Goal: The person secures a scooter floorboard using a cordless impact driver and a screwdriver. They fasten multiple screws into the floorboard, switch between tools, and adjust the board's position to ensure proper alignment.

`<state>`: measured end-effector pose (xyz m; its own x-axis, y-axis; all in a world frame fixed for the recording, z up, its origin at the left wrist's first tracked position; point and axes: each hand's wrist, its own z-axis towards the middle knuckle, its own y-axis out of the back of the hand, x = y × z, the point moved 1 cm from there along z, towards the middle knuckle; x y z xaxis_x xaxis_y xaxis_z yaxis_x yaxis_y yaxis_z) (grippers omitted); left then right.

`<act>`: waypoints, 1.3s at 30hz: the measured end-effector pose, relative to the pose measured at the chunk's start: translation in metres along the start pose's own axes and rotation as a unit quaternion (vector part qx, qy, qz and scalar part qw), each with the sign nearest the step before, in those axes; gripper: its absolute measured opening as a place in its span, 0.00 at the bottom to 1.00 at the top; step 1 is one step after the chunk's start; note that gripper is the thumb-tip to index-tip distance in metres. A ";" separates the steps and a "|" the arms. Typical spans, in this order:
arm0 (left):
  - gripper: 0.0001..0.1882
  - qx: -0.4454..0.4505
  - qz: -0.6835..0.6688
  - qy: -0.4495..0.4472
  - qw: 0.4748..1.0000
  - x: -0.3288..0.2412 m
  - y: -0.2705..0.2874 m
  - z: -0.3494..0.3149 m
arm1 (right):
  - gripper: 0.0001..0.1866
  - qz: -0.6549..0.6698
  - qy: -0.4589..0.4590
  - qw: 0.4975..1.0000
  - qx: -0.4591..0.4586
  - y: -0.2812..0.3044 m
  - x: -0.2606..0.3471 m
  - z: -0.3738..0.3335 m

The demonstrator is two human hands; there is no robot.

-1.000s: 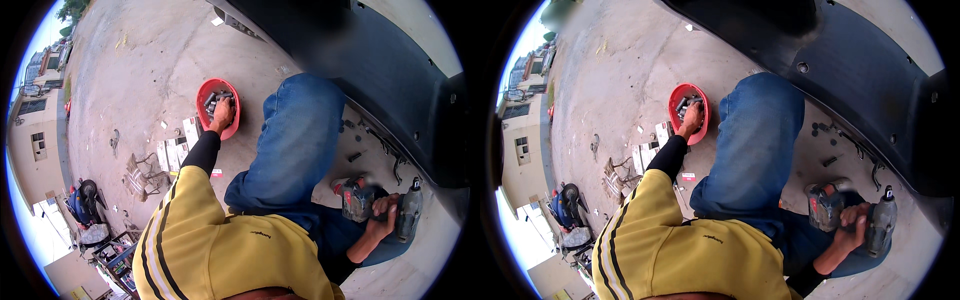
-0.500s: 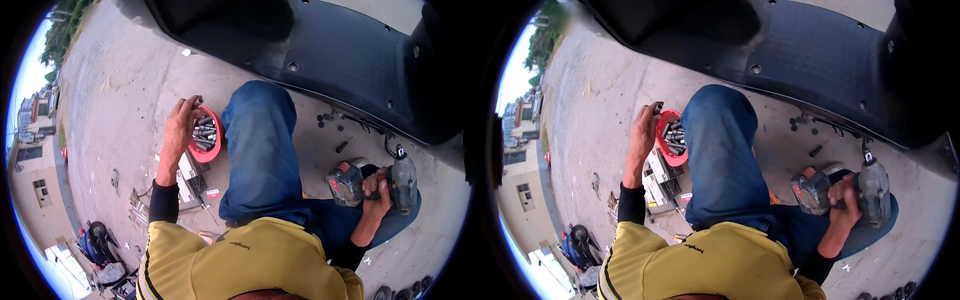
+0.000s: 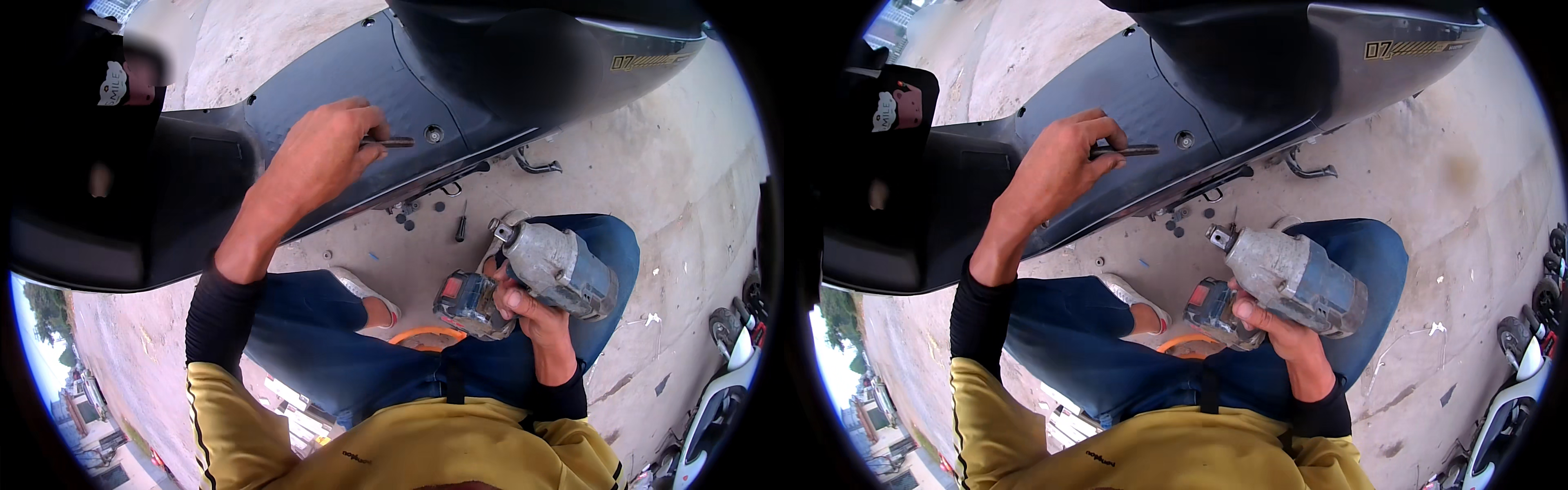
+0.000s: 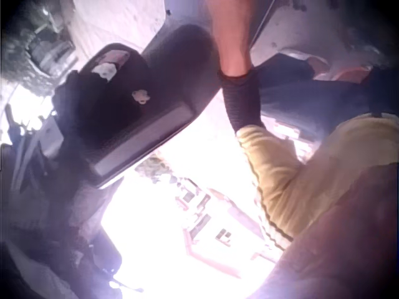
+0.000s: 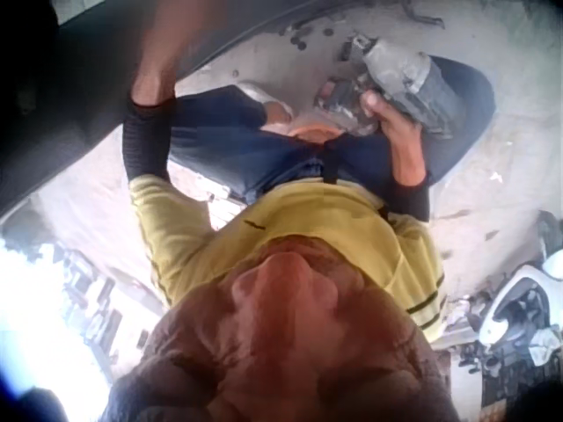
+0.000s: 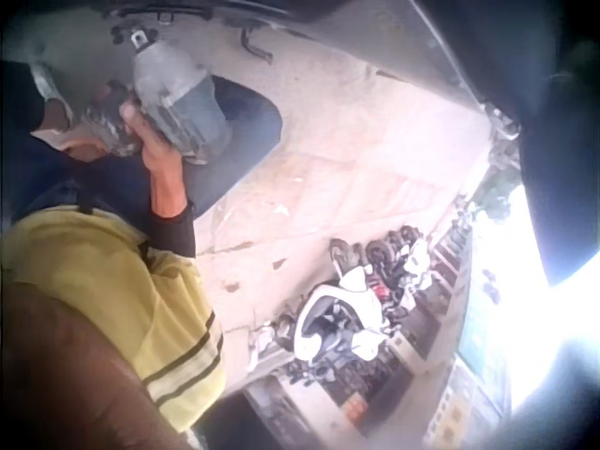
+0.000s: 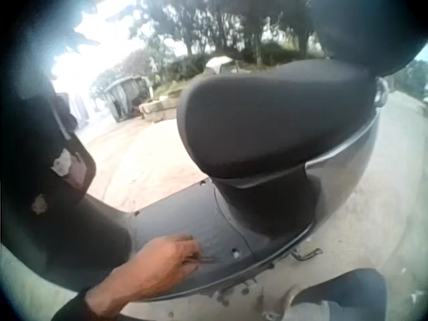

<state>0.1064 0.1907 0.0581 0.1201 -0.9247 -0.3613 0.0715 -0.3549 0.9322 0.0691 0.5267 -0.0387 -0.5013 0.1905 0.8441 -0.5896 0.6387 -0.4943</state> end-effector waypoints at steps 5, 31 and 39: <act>0.05 -0.004 -0.048 -0.030 0.998 0.006 -0.043 0.047 | 0.23 -0.059 0.003 0.997 -0.054 0.017 -0.007 -0.006; 0.12 -0.233 0.015 0.125 0.964 -0.014 0.034 -0.074 | 0.23 -0.052 0.038 0.998 -0.023 0.009 -0.010 0.003; 0.12 -0.312 -0.101 0.562 0.760 0.080 -0.052 -0.436 | 0.17 -0.020 -0.021 0.996 0.080 0.024 -0.036 0.013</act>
<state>0.5444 0.1951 -0.0298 0.7881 -0.0342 -0.6146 0.6145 -0.0162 0.7888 0.0645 0.5254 -0.0833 -0.4998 0.1336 0.8558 -0.7013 0.5174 -0.4904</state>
